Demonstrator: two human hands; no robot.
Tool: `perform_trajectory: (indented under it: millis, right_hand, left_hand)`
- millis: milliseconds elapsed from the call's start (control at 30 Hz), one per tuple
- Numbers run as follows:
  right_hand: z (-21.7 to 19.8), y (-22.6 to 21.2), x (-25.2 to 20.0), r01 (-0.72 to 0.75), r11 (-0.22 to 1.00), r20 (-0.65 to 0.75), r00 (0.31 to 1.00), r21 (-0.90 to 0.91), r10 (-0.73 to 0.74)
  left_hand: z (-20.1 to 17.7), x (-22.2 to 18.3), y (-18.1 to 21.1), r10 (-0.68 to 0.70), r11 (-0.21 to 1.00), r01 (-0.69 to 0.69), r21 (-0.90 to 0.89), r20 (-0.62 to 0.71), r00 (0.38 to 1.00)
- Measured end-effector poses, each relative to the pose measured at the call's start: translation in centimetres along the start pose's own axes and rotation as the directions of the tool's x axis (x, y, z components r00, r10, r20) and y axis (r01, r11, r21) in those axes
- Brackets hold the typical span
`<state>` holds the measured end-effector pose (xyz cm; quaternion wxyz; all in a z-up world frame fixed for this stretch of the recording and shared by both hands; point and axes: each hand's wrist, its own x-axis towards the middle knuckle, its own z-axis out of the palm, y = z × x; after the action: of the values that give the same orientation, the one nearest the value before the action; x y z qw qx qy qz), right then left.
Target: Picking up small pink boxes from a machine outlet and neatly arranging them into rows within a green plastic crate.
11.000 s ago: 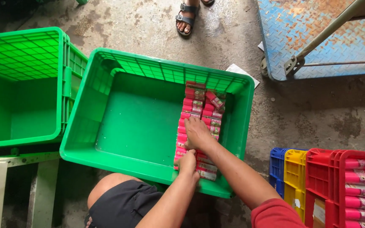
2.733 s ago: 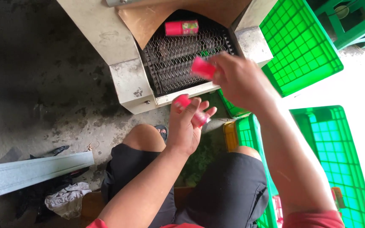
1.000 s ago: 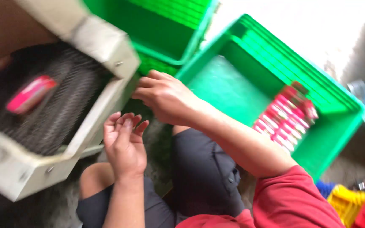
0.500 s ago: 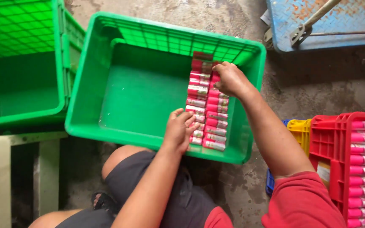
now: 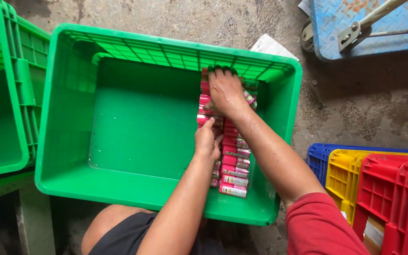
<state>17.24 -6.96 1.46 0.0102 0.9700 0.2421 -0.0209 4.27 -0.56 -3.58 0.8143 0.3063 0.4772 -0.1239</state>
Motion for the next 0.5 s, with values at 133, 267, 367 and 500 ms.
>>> perform_trajectory:
  millis: [133, 267, 367, 500]
  right_hand:
    - [-2.1, -0.9, 1.0, -0.041, 0.999, 0.058, 0.997, 0.000, 0.041]
    - [-3.0, -2.0, 0.6, -0.072, 0.996, -0.013, 0.997, 0.059, 0.073]
    - [0.9, -1.5, 0.7, -0.038, 0.998, 0.023, 0.999, 0.053, 0.036]
    - [1.1, -0.3, 0.9, -0.020, 0.991, 0.149, 0.989, 0.130, 0.000]
  left_hand:
    - [1.6, -0.5, 0.7, 0.014, 1.000, -0.014, 0.003, -0.118, 0.993]
    - [0.5, 3.7, -1.6, 0.093, 0.993, -0.104, -0.057, -0.168, 0.981]
    - [0.7, 5.1, -1.9, 0.153, 0.984, -0.165, -0.069, -0.155, 0.976]
    - [2.2, 1.6, 0.0, 0.188, 0.974, -0.199, -0.112, -0.101, 0.977]
